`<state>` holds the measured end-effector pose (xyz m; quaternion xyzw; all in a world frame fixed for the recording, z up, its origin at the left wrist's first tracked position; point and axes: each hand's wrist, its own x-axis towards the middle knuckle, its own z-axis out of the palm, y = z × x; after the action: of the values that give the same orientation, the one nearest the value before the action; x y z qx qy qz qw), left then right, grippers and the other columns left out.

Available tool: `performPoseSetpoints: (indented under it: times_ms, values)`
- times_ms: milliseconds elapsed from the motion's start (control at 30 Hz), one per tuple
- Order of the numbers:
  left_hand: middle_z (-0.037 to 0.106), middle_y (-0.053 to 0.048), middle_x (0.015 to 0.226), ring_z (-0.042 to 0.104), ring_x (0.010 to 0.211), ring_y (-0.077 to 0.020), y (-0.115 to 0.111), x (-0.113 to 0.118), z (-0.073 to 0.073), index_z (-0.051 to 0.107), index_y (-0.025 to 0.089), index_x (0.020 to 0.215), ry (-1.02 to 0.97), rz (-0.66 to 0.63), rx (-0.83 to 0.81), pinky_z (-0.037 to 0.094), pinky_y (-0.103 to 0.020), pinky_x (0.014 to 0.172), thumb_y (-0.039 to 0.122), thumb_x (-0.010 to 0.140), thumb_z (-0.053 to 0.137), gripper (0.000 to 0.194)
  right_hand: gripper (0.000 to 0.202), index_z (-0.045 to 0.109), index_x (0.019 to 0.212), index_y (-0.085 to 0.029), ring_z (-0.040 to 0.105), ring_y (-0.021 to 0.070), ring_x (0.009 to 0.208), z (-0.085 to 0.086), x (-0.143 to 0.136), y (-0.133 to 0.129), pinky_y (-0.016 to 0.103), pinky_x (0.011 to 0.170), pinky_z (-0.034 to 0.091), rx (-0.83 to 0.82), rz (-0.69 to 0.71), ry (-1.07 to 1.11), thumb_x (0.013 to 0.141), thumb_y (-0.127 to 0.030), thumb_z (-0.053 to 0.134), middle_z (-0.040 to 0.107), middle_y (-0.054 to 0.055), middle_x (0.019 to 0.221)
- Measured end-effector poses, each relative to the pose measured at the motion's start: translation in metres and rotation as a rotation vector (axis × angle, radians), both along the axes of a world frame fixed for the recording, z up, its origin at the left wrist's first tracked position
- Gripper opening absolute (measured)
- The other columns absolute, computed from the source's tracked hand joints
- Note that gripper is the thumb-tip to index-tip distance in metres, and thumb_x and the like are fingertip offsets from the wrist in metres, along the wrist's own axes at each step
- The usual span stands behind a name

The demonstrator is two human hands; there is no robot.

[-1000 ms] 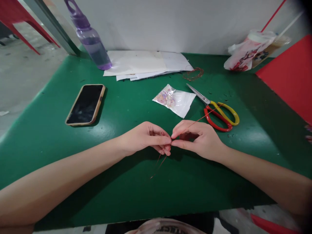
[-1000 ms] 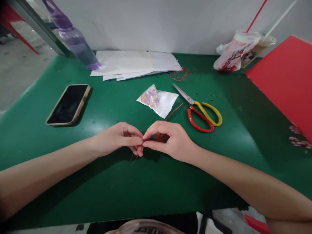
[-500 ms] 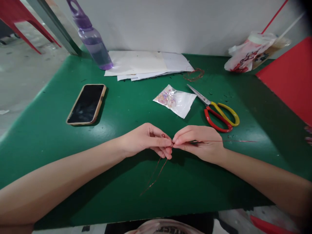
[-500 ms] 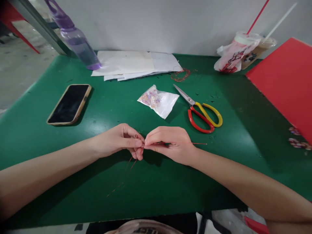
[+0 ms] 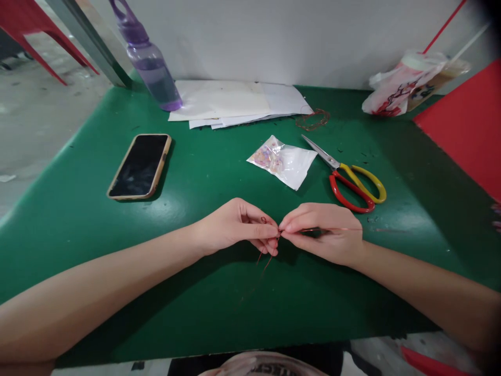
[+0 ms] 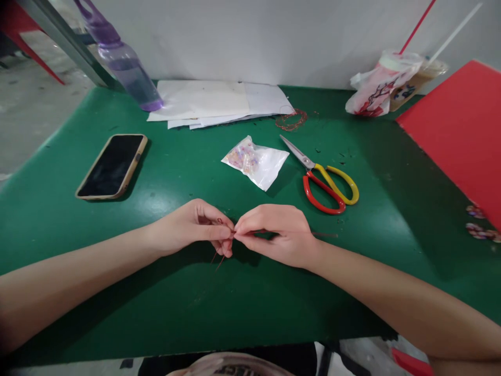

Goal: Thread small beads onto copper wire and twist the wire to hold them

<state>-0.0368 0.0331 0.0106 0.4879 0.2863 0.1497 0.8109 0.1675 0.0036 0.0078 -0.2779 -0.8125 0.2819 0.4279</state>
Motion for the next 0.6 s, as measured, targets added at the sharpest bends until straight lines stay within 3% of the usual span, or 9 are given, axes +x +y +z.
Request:
performPoseSetpoints:
  times_ms: [200, 367, 600]
  values:
    - [0.069, -0.003, 0.067, 0.068, 0.065, -0.013, -0.0006, 0.0001, 0.0, 0.066, 0.01, 0.076, -0.002, 0.041, -0.024, 0.054, -0.022, 0.063, 0.021, 0.078, 0.063, 0.012, 0.016, 0.063, 0.08, -0.018, 0.062, 0.0133, 0.073, -0.0039, 0.0009, 0.0046, 0.028, 0.065, 0.053, -0.165, -0.005, 0.06, 0.069, -0.007, 0.066, 0.066, 0.002, 0.08]
    - [0.069, -0.003, 0.069, 0.068, 0.069, -0.013, 0.0005, -0.0003, -0.0004, 0.065, 0.01, 0.08, -0.009, 0.004, 0.0, 0.054, -0.023, 0.066, 0.02, 0.08, 0.061, 0.01, 0.01, 0.065, 0.079, -0.019, 0.062, 0.0135, 0.073, -0.003, 0.0015, 0.0058, 0.028, 0.064, 0.051, -0.285, 0.03, 0.073, 0.072, -0.012, 0.066, 0.066, 0.002, 0.079]
    - [0.069, -0.003, 0.07, 0.067, 0.067, -0.0119, -0.0019, 0.0001, -0.0018, 0.067, 0.012, 0.082, 0.049, -0.037, 0.078, 0.054, -0.022, 0.066, 0.02, 0.077, 0.063, 0.011, 0.006, 0.065, 0.077, -0.017, 0.062, 0.0133, 0.073, -0.0032, 0.0023, 0.0088, 0.029, 0.069, 0.05, -0.611, 0.097, 0.097, 0.071, -0.016, 0.068, 0.066, 0.002, 0.078]
